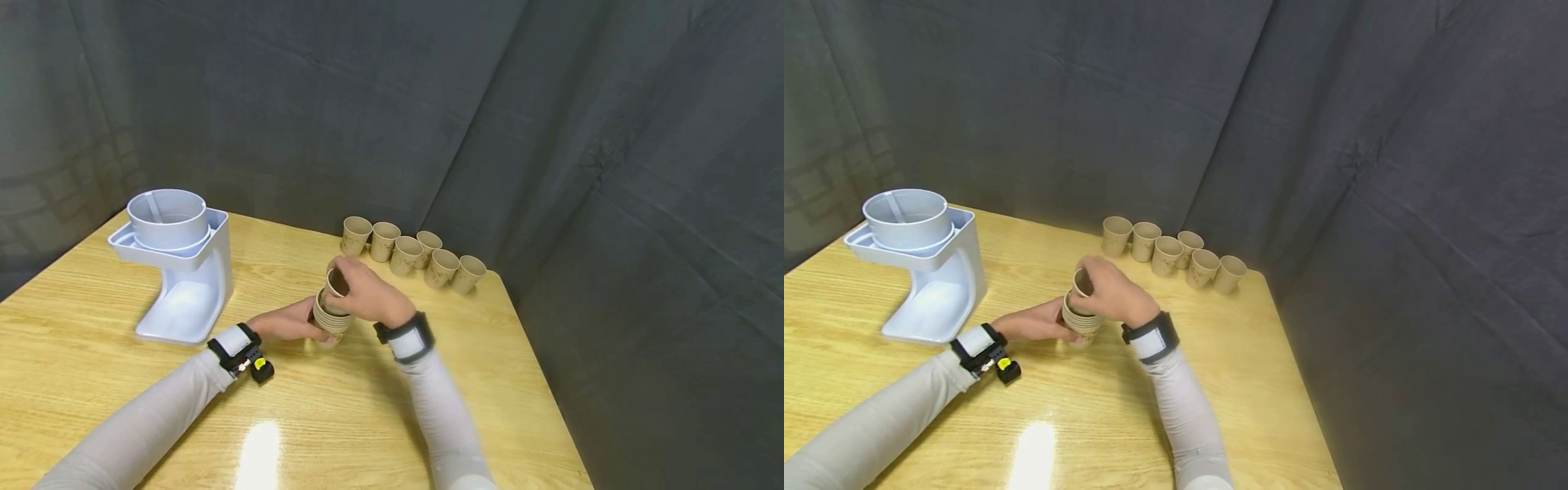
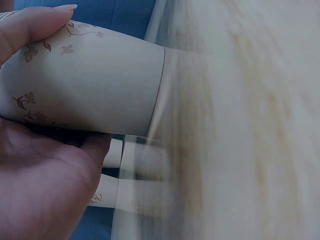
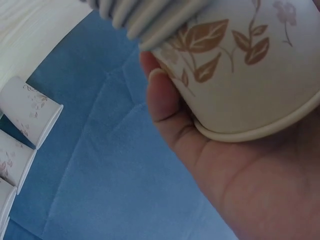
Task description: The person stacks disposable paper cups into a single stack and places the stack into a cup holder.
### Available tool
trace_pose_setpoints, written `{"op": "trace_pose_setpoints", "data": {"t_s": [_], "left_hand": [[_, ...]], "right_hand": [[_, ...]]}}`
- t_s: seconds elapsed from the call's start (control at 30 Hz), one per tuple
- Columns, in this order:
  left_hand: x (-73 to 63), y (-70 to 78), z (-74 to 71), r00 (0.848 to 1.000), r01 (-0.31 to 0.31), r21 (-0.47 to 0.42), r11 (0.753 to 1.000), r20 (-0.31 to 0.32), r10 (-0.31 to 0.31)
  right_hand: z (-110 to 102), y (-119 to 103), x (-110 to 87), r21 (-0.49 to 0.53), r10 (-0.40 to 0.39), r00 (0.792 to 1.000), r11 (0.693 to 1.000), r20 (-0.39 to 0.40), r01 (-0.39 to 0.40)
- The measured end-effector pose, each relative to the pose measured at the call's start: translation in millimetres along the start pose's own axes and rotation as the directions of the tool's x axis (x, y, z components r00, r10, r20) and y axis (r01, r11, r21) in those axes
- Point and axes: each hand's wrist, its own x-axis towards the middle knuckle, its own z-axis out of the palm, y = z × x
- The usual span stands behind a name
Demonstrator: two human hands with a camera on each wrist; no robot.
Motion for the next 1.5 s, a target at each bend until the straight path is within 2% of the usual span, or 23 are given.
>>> {"op": "trace_pose_setpoints", "data": {"t_s": [0.3,0.43,0.63,0.8,1.0,1.13,1.27,1.4,1.5], "left_hand": [[-0.8,0.1,-2.3,0.999,-0.011,0.005,1.0,0.035,0.011],[-1.2,0.7,-2.5,1.0,0.002,0.03,1.0,0.01,-0.002],[-3.2,2.2,-4.0,0.999,0.046,0.045,0.998,-0.029,-0.045],[-3.5,1.3,-7.1,1.0,0.022,0.04,0.999,-0.013,-0.022],[-7.9,3.6,-10.6,1.0,0.013,0.048,0.999,-0.021,-0.012],[-8.2,3.8,-9.6,0.999,0.024,0.065,0.998,-0.025,-0.022],[-6.1,2.9,-5.5,0.999,0.048,0.047,0.998,-0.028,-0.046],[-3.0,1.3,-1.0,0.998,0.043,0.024,0.999,-0.037,-0.042],[-1.6,0.0,1.4,0.999,0.025,0.01,1.0,-0.043,-0.025]], "right_hand": [[9,-5,5.5,-0.071,0.011,0.999,0.997,0.051,-0.007],[12,-6,6.3,-0.06,0.026,0.997,0.998,0.074,-0.022],[19,-5,7.9,-0.048,0.093,0.981,0.995,0.168,-0.086],[22,-7,10.6,-0.062,0.132,0.973,0.991,0.191,-0.122],[23,-9,14.7,-0.035,0.121,0.972,0.993,0.2,-0.116],[19,-1,15.9,0.011,0.086,0.968,0.996,0.235,-0.091],[12,18,19.1,0.152,0.048,0.964,0.984,0.261,-0.09],[12,47,28.2,0.331,0.035,0.981,0.939,0.189,-0.097],[17,67,39.4,0.372,0.037,0.995,0.925,0.094,-0.069]]}}
